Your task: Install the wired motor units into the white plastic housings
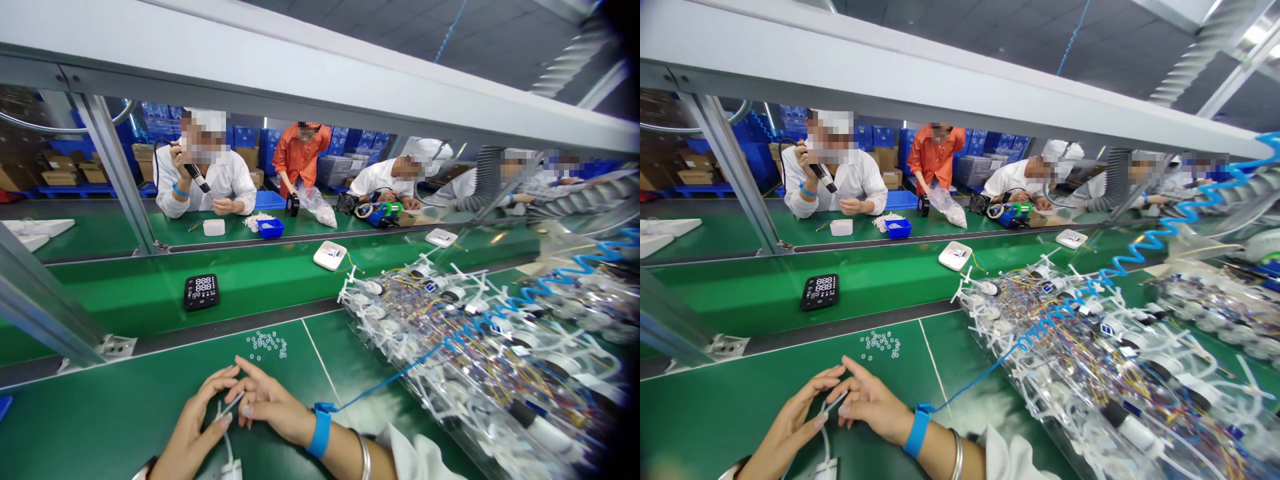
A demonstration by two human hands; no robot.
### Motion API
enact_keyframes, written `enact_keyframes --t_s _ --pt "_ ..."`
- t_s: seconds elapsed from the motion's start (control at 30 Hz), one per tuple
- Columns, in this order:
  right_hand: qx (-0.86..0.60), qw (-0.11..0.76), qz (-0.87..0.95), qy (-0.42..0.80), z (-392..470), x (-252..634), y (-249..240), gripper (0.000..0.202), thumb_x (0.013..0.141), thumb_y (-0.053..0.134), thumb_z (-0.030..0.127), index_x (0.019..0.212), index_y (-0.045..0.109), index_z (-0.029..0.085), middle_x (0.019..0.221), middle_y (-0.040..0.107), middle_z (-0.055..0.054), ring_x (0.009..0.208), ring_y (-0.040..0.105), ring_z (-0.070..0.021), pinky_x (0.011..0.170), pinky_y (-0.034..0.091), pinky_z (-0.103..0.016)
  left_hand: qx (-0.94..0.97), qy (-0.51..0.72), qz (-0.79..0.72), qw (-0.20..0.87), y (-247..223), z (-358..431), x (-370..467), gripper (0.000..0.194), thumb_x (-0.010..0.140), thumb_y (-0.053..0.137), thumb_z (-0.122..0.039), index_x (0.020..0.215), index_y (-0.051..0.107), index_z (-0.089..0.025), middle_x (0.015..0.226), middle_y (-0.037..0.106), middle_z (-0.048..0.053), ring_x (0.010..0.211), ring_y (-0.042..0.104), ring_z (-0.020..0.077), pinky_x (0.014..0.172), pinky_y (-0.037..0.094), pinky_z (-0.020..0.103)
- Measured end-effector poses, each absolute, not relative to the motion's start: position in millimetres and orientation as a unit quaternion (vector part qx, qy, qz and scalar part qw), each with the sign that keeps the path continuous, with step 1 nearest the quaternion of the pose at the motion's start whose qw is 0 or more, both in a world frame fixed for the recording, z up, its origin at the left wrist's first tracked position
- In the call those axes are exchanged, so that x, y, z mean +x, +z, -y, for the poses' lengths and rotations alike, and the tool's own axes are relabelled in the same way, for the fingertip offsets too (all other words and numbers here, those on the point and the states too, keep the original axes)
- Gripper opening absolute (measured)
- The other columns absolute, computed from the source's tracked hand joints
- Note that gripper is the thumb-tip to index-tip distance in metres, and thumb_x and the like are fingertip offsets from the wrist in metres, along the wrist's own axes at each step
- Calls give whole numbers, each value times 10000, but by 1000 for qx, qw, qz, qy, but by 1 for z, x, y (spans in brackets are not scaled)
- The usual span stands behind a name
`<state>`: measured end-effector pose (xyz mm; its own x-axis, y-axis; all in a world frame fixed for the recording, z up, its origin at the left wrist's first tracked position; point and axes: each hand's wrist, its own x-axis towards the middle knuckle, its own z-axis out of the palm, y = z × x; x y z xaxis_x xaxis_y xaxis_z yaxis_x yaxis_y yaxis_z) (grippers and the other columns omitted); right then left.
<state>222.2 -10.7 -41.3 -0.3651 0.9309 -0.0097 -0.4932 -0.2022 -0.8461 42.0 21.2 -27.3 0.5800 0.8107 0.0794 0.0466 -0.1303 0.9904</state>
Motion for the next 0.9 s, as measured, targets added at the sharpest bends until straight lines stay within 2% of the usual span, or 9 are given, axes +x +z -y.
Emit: enact_keyframes --t_s 0.27,0.53,0.73,0.9 --pt "-292 480 387 731 11 222 -43 886 637 766 302 1376 283 237 946 618 -39 622 575 -71 547 392 -204 777 301 -258 488 -26 -19 42 369 803 563 -345 1151 566 -222 1295 500 145 1240 422 292 1012 368 455" --pt "-288 471 399 732 13 222 -45 867 630 771 292 1364 312 240 804 598 25 628 549 -76 603 408 -230 833 284 -227 416 -12 -15 48 412 759 612 -262 1168 569 -250 1201 587 107 1194 468 283 981 415 420" --pt "-296 504 369 723 11 221 -41 716 647 761 275 1271 417 203 893 624 -23 616 582 -88 562 416 -228 806 317 -328 377 -20 -21 50 194 800 562 -254 973 648 -236 1063 633 94 969 603 227 851 499 326" --pt "-311 547 305 715 8 222 -33 513 722 690 343 1143 506 116 775 663 -54 609 610 -117 579 420 -249 786 318 -377 372 -25 -24 50 225 774 592 -305 979 625 -216 910 659 73 823 626 204 753 521 297"
